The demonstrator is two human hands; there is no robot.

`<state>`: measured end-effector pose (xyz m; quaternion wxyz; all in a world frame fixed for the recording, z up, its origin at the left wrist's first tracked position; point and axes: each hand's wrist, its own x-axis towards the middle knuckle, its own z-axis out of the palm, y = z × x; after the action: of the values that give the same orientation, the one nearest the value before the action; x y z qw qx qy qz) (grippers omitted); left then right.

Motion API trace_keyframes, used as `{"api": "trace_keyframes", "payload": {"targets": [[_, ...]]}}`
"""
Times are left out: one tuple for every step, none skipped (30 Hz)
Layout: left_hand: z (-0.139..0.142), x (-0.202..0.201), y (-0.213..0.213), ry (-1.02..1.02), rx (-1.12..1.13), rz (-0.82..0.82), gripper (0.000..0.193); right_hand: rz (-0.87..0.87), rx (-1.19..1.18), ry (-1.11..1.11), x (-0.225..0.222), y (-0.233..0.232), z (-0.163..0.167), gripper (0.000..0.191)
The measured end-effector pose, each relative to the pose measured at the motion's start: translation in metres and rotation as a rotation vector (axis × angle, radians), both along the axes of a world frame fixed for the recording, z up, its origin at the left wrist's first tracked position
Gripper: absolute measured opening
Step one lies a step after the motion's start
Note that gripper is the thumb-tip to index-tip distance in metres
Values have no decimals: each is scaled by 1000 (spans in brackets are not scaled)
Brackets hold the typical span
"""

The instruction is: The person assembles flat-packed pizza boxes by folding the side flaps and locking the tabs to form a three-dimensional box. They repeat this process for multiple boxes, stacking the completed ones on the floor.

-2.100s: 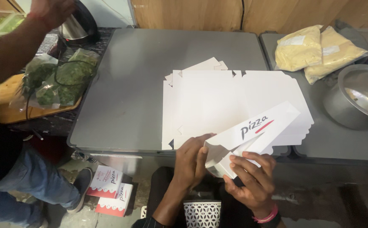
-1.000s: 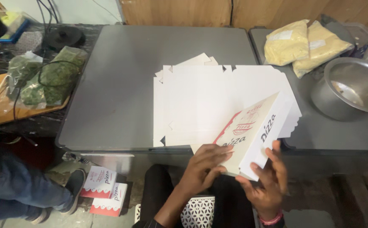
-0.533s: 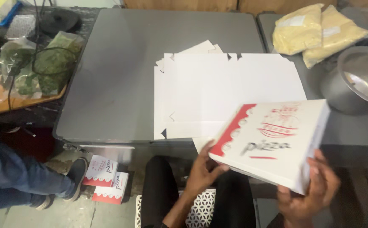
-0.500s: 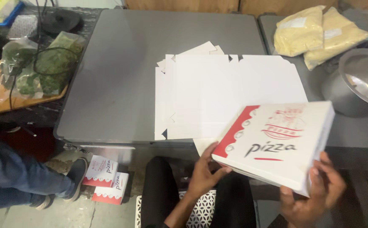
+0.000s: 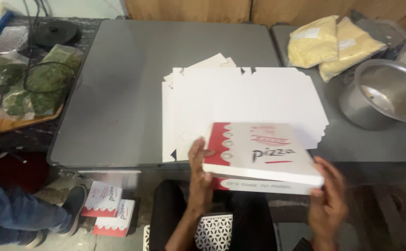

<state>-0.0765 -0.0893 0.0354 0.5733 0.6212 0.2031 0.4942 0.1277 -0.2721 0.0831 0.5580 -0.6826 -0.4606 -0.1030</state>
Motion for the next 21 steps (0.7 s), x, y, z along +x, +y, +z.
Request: {"api": "trace_keyframes", "payload": {"targets": [[0, -3, 3, 19, 8, -18, 74, 28, -18, 93, 5, 7, -6, 50], [0, -6, 5, 40, 14, -37, 75, 55, -38, 187, 9, 10, -11, 50], [0, -10, 6, 37, 31, -49, 73, 98, -12, 156, 13, 10, -16, 48], [0, -13, 5, 33, 45, -61, 72, 141, 11, 125, 15, 11, -21, 46], [1, -15, 4, 29, 58, -71, 71, 187, 32, 94, 17, 11, -25, 45], [2, -17, 3, 36, 54, -85, 69, 222, 55, 184, 18, 10, -30, 43], [3, -20, 3, 43, 50, -100, 69, 255, 79, 273, 16, 9, -34, 42], [3, -21, 2, 50, 48, -114, 68, 289, 106, 361, 15, 8, -38, 41], [4, -21, 2, 73, 67, -116, 66, 271, 108, 393, 14, 8, -41, 39], [4, -22, 1, 96, 85, -116, 65, 255, 110, 426, 13, 9, -43, 37], [4, -22, 1, 122, 105, -113, 63, 242, 114, 460, 12, 9, -45, 35], [4, -23, 2, 120, 110, -126, 62, 232, 112, 469, 10, 9, -45, 35], [4, -24, 1, 116, 112, -139, 60, 223, 108, 476, 10, 10, -45, 34], [3, -25, 1, 114, 111, -152, 59, 211, 102, 485, 9, 10, -44, 34], [3, -27, 1, 133, 135, -154, 58, 188, 73, 462, 8, 9, -43, 34], [3, -29, 1, 152, 163, -153, 58, 167, 47, 436, 7, 9, -42, 34], [2, -31, 3, 171, 193, -152, 58, 148, 24, 412, 6, 9, -41, 34], [2, -33, 5, 171, 214, -156, 59, 163, 1, 413, 5, 9, -40, 34], [2, -35, 7, 170, 235, -161, 59, 179, -22, 413, 4, 9, -39, 35], [1, -36, 9, 167, 257, -164, 59, 196, -45, 411, 3, 10, -39, 35], [0, -36, 10, 166, 284, -161, 61, 193, -54, 415, 4, 11, -40, 36]]}}
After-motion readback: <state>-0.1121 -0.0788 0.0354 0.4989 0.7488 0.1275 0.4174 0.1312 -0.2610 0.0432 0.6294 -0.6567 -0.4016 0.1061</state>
